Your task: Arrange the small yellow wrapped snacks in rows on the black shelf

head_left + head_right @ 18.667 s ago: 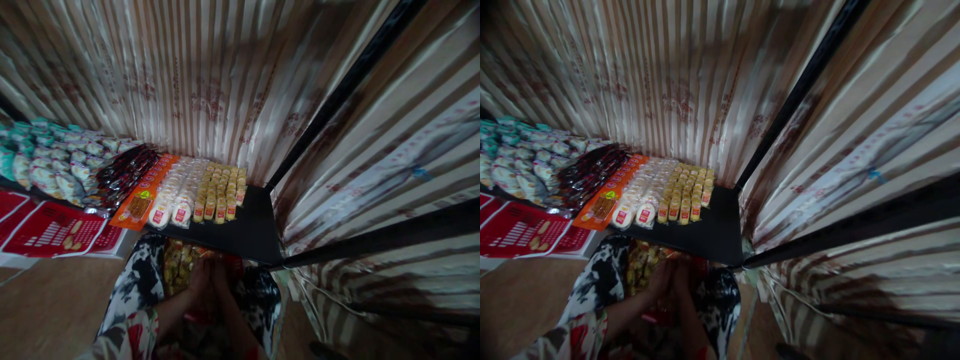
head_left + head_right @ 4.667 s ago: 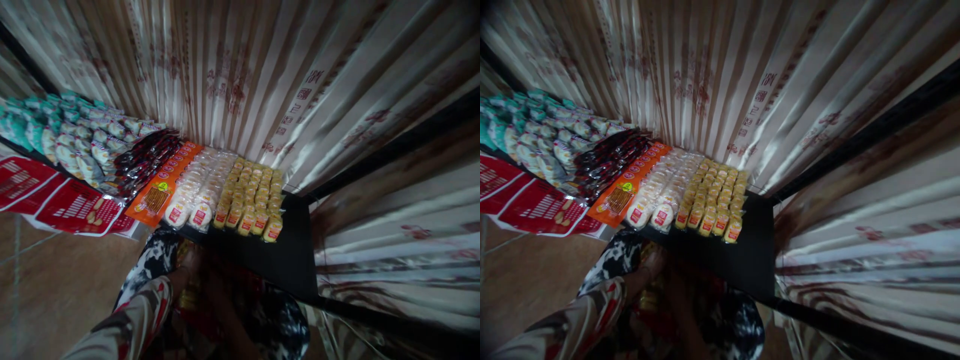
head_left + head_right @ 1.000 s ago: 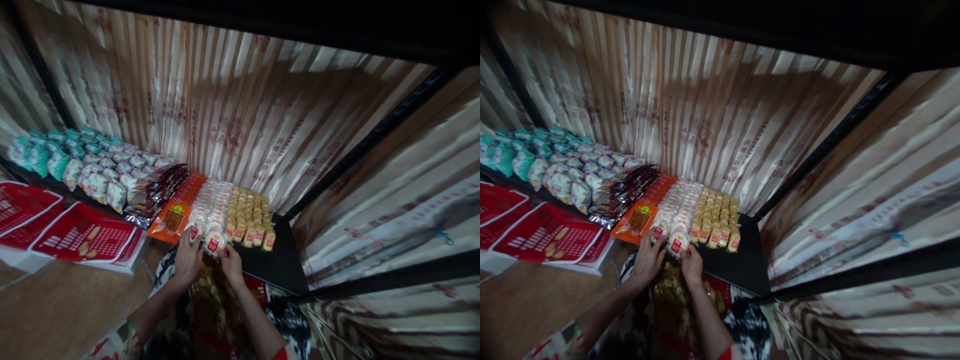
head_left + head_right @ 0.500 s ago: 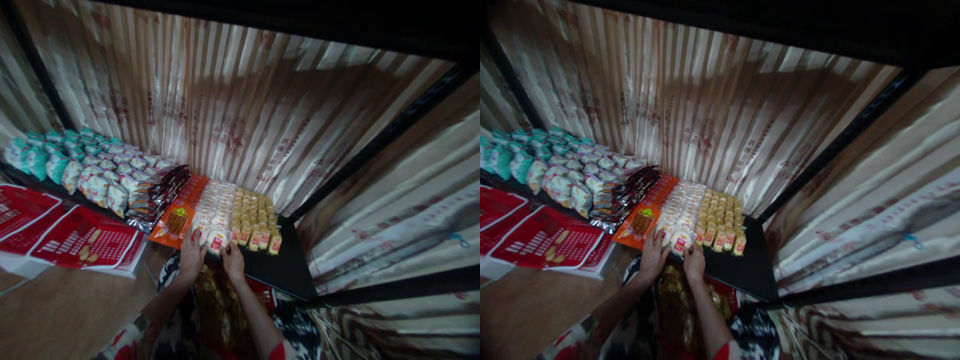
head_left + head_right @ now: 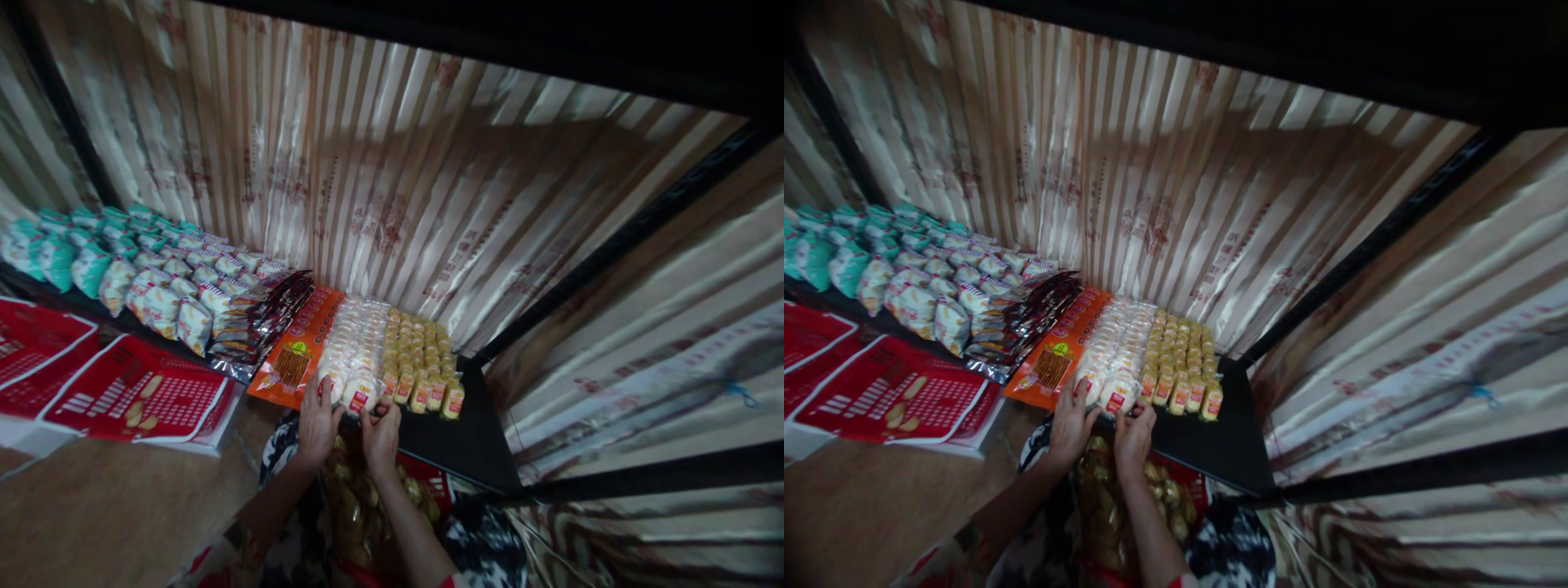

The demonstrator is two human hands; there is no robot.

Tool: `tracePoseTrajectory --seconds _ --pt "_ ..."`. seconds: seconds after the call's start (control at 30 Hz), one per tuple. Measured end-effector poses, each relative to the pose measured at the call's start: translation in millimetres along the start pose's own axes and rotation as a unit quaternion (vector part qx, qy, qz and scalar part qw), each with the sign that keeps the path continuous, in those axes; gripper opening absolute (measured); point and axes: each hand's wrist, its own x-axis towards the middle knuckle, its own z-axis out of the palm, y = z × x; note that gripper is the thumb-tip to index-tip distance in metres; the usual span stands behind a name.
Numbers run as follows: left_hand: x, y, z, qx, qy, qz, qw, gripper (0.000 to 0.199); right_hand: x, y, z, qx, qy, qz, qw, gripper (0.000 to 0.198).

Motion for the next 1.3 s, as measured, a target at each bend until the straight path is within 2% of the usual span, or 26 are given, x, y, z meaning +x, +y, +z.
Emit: tracePoseTrajectory --seconds 0.1,0.27,0.37,0.47,0.7,0.87,1.0,1.13,1.23,1.3 --pt "-1 -2 3 -0.005 0.011 0.008 1.000 0.054 -1 -2 0 -0.037 -0.004 -0.026 0.999 0.024" --pt "-1 -5 8 -0.018 0.023 0.005 1.000 0.052 1 -12 1 -0.212 -0.066 -0.067 0.973 0.023" --pt "-2 -6 9 -0.029 0.026 0.008 0.999 0.051 4 -21 3 -0.281 -0.079 -0.062 0.955 0.023" --pt "-3 -9 10 -0.034 0.027 0.023 0.999 0.051 8 -27 5 -0.300 -0.071 -0.043 0.950 0.023" --pt "-5 -13 16 -0.010 0.020 0.030 0.999 0.051 15 -23 10 -0.274 -0.054 -0.038 0.960 0.024" --pt "-6 -10 17 0.005 0.037 0.038 0.999 0.050 19 -19 14 -0.269 -0.057 -0.035 0.961 0.024" --pt "-5 -3 14 0.012 0.058 0.029 0.998 0.048 17 -12 15 -0.215 -0.044 -0.065 0.974 0.025" --pt "-4 1 7 0.034 0.045 0.013 0.998 0.048 10 -6 9 -0.124 -0.042 -0.112 0.985 0.033" --pt "-10 2 5 0.062 0.061 0.020 0.996 0.046 9 -24 -6 -0.054 -0.033 -0.145 0.987 0.038" --pt "-19 6 8 0.068 0.069 0.071 0.993 0.040 10 -56 -22 -0.026 -0.031 -0.174 0.984 0.041"
